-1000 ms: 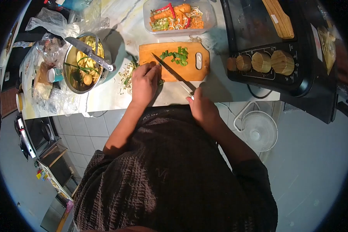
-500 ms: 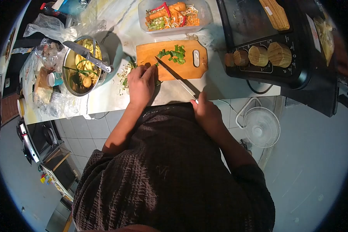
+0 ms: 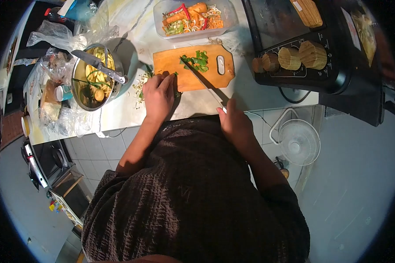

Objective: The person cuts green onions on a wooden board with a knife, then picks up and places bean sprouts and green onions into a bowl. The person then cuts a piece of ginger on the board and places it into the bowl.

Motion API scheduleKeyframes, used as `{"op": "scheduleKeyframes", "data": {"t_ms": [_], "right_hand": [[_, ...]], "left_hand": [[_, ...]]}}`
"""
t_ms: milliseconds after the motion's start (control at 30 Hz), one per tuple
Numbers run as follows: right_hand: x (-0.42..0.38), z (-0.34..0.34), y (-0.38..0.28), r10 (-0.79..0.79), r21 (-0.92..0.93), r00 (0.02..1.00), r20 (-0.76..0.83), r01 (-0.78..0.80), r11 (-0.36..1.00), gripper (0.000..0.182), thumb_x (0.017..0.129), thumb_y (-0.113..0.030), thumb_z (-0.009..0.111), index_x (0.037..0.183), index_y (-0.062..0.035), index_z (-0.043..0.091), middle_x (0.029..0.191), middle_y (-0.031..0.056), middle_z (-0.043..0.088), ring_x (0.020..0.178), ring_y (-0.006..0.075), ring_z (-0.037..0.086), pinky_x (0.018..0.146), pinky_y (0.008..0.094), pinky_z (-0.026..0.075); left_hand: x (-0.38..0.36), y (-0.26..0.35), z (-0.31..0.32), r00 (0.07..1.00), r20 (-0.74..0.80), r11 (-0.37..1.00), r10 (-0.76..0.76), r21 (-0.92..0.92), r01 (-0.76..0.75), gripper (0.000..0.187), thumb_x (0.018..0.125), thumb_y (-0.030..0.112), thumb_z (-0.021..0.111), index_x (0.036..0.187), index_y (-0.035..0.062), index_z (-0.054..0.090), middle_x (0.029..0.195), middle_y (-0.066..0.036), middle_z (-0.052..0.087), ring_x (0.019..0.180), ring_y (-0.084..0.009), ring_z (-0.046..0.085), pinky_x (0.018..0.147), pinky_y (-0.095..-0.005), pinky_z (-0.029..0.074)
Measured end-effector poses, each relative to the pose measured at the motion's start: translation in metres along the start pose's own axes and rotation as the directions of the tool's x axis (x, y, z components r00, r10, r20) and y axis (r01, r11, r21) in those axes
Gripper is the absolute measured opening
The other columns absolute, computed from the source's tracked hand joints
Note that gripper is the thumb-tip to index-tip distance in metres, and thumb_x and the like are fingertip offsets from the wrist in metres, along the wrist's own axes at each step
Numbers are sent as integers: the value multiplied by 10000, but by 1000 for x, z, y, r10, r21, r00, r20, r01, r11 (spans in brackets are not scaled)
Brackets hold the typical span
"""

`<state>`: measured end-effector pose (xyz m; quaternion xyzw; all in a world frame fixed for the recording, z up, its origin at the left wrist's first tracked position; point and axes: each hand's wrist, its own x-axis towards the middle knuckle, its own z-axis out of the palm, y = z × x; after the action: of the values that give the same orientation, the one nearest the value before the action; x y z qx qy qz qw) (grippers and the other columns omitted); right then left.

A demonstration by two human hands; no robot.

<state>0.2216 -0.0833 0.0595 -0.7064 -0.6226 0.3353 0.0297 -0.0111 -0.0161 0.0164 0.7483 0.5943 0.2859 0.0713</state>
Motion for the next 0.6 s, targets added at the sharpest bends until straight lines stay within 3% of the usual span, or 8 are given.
{"op": "scheduleKeyframes", "data": {"t_ms": [233,433,600], "right_hand": [[-6,-7,-8,3,-5,999,-38,-4,1000,384,997,-357,528,1101,4,448,775,311,649,756,511,641,638,584,508],[-5,-5,-19,-49,108,999,-9,49,993,300,1005,-337,511,1019,-40,477,769,272,643,771,502,624,664,584,486],[-4,-5,-23,-28,130,999,18,25,991,225,1008,-276,513,1026,-54,487,849,277,636,844,498,609,681,563,466]], "left_hand": [[15,0,12,999,-26,999,21,-37,-22,239,802,51,709,1039,78,722,913,-69,640,872,-271,598,779,-397,438],[13,4,6,999,-29,996,43,-71,-45,193,802,65,719,995,61,727,886,-74,622,860,-276,596,774,-404,442],[13,3,9,998,-43,997,36,-70,-39,148,814,82,730,958,48,733,876,-74,624,850,-276,598,767,-398,450]]}}
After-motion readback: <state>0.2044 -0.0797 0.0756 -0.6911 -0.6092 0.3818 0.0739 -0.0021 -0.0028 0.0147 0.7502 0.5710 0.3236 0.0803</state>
